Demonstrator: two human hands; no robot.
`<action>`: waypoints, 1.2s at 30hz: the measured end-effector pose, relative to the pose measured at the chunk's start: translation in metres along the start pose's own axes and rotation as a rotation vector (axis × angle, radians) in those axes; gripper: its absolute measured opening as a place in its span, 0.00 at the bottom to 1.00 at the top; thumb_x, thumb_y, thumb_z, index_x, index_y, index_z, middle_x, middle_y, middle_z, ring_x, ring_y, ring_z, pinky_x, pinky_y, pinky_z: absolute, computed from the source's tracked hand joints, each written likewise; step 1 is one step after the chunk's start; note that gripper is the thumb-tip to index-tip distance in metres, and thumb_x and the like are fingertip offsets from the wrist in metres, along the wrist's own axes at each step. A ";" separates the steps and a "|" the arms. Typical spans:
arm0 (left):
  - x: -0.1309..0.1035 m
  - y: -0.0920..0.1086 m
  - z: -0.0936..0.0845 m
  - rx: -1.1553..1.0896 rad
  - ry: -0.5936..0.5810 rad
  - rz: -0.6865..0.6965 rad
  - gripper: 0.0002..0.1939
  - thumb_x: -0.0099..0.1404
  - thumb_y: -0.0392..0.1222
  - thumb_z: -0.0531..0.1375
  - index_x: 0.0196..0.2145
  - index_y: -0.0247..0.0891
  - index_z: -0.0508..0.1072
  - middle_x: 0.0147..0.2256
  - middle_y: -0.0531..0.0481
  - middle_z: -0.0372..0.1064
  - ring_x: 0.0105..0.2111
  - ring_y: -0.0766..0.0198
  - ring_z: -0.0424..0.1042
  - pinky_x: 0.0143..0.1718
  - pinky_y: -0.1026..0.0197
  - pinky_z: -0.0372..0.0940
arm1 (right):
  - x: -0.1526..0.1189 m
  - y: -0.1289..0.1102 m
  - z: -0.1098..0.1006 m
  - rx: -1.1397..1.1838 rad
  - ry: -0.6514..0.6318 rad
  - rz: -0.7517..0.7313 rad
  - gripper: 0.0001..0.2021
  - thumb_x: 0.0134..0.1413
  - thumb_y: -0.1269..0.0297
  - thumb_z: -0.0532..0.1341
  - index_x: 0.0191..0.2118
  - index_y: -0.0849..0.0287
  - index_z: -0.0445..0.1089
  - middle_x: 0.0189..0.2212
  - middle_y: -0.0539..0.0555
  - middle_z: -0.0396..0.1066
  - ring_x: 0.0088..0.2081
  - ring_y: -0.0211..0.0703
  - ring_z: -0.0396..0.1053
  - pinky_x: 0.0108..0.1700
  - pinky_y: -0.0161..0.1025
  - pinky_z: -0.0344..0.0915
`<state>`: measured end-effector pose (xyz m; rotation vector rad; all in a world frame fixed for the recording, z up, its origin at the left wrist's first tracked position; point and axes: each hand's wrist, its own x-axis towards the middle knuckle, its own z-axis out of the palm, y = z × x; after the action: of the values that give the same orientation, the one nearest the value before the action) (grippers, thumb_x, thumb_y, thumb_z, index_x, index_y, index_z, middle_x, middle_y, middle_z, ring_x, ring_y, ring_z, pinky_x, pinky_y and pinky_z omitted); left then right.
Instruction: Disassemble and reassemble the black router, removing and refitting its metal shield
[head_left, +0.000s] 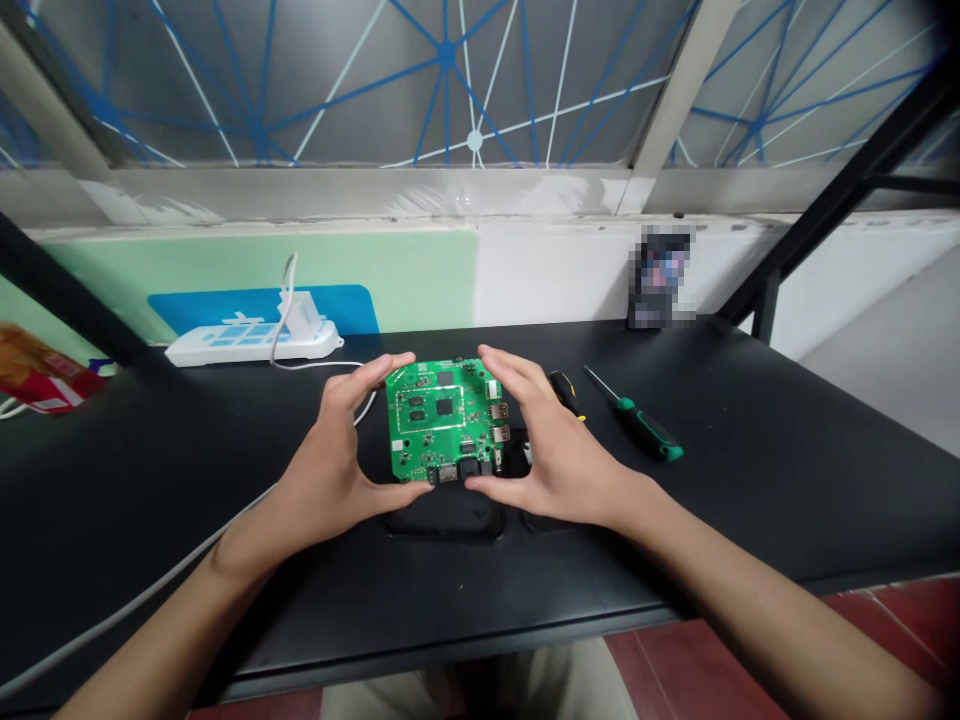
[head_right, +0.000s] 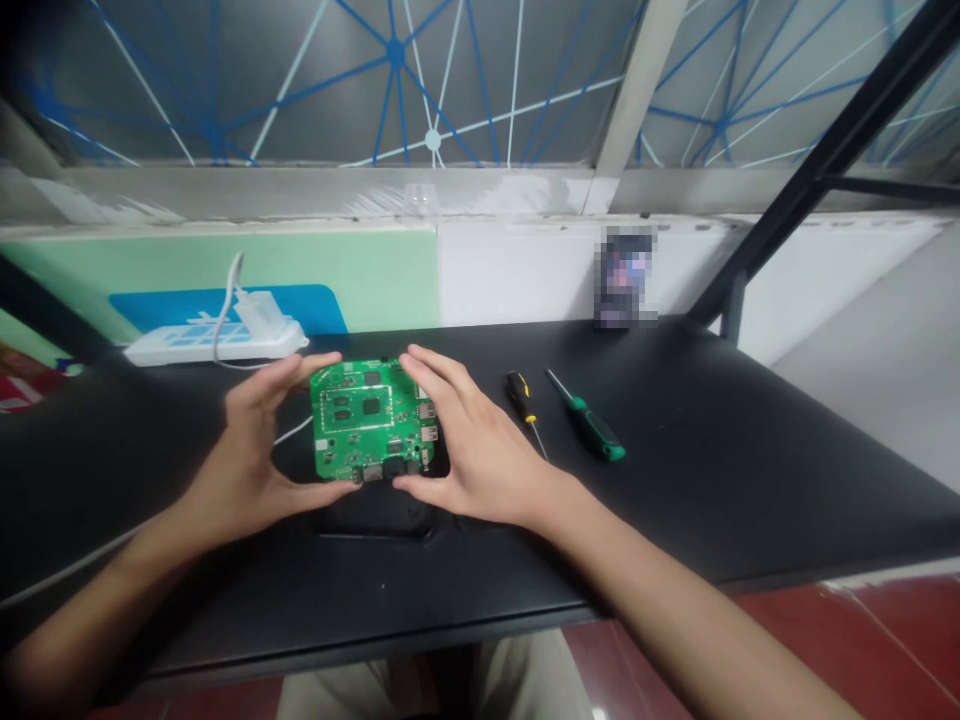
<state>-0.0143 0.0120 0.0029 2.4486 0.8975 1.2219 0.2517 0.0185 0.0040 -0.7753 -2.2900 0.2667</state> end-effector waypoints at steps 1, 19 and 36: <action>0.000 0.000 0.000 0.008 -0.001 0.001 0.55 0.56 0.42 0.74 0.69 0.54 0.44 0.67 0.40 0.52 0.67 0.41 0.56 0.68 0.34 0.52 | 0.000 0.000 0.000 -0.003 0.004 0.005 0.53 0.51 0.53 0.70 0.72 0.48 0.34 0.71 0.63 0.44 0.72 0.59 0.47 0.70 0.62 0.54; 0.000 -0.003 -0.002 0.057 -0.001 0.052 0.56 0.57 0.42 0.74 0.70 0.48 0.43 0.67 0.35 0.53 0.66 0.40 0.57 0.66 0.32 0.54 | 0.000 0.006 0.001 -0.064 0.064 -0.033 0.54 0.48 0.54 0.71 0.72 0.54 0.37 0.69 0.65 0.52 0.70 0.60 0.52 0.68 0.64 0.58; 0.000 -0.003 -0.002 0.071 -0.007 0.049 0.55 0.56 0.42 0.74 0.70 0.47 0.44 0.66 0.35 0.53 0.65 0.40 0.58 0.66 0.32 0.56 | -0.001 0.006 0.000 -0.083 0.065 -0.025 0.54 0.48 0.53 0.71 0.72 0.55 0.38 0.69 0.65 0.52 0.69 0.60 0.53 0.66 0.62 0.62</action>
<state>-0.0168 0.0143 0.0023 2.5435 0.8988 1.2174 0.2549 0.0224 0.0008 -0.7848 -2.2599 0.1330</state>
